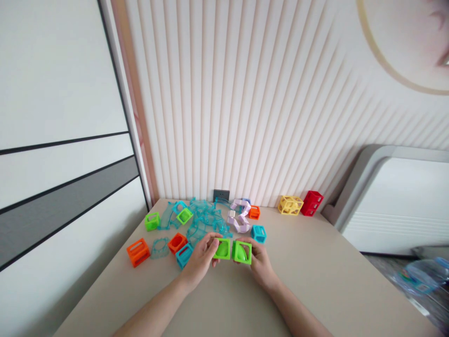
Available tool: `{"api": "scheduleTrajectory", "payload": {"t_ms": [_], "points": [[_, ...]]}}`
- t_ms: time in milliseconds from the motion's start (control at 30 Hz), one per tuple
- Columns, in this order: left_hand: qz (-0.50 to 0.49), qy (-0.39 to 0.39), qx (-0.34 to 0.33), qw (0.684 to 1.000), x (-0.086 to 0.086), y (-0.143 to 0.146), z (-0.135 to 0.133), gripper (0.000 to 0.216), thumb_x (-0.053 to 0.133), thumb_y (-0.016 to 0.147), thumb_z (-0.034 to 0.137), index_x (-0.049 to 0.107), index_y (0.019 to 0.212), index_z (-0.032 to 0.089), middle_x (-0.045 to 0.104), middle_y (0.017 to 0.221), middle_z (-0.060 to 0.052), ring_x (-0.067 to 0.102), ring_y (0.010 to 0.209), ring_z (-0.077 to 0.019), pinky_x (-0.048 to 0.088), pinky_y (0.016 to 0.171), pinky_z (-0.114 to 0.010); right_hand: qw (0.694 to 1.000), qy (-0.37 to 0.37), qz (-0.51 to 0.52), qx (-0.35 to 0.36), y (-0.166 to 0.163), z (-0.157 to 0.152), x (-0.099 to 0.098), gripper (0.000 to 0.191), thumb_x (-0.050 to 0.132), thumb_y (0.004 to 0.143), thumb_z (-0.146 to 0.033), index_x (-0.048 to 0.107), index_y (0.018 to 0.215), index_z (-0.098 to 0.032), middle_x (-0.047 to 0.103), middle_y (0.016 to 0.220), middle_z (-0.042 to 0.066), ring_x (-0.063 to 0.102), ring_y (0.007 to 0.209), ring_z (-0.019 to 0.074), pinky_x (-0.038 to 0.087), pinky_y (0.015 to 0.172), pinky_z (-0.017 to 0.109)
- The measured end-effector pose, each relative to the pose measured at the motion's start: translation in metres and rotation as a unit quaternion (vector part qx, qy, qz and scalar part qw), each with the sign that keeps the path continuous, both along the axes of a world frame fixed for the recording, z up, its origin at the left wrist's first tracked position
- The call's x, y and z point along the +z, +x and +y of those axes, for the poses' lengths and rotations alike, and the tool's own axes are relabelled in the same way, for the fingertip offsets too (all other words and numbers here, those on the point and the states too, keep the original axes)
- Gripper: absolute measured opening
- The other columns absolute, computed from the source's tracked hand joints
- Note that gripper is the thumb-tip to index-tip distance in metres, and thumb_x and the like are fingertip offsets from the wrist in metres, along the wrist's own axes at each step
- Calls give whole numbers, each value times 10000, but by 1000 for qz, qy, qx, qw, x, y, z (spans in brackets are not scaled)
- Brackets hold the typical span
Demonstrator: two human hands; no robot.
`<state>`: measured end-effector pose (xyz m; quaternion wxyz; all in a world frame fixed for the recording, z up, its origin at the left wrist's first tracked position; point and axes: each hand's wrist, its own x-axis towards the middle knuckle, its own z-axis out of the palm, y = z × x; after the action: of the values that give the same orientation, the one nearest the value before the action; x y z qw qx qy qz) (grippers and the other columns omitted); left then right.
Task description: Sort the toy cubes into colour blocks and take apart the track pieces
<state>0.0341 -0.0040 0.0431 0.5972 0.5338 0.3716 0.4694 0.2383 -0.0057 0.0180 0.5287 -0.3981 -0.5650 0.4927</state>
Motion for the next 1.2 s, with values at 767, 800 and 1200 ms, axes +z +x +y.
{"api": "scheduleTrajectory", "payload": {"t_ms": [767, 800, 1200], "points": [[-144, -59, -100, 983, -7, 10, -11, 590, 914, 668, 292, 600, 1163, 223, 720, 1123, -61, 670, 1051, -226, 504, 914, -331, 949, 229, -203, -73, 7, -3, -8, 311, 551, 910, -173, 670, 1187, -250, 743, 998, 60, 701, 888, 215, 556, 788, 304], [-148, -58, -90, 983, -6, 10, -11, 578, 907, 678, 293, 598, 1163, 225, 722, 1123, -62, 674, 1047, -228, 511, 904, -332, 945, 237, -214, -74, 8, -3, -6, 352, 539, 909, -155, 644, 1231, -251, 740, 1057, 68, 701, 935, 221, 559, 815, 312], [-55, 15, -13, 998, -11, 4, -3, 732, 841, 741, 341, 458, 1359, 253, 681, 1227, -79, 670, 1087, -251, 532, 892, -337, 943, 238, -221, -77, 15, -10, 9, 482, 457, 1014, -471, 526, 1433, -243, 686, 1224, 111, 654, 1098, 270, 526, 974, 410]]}}
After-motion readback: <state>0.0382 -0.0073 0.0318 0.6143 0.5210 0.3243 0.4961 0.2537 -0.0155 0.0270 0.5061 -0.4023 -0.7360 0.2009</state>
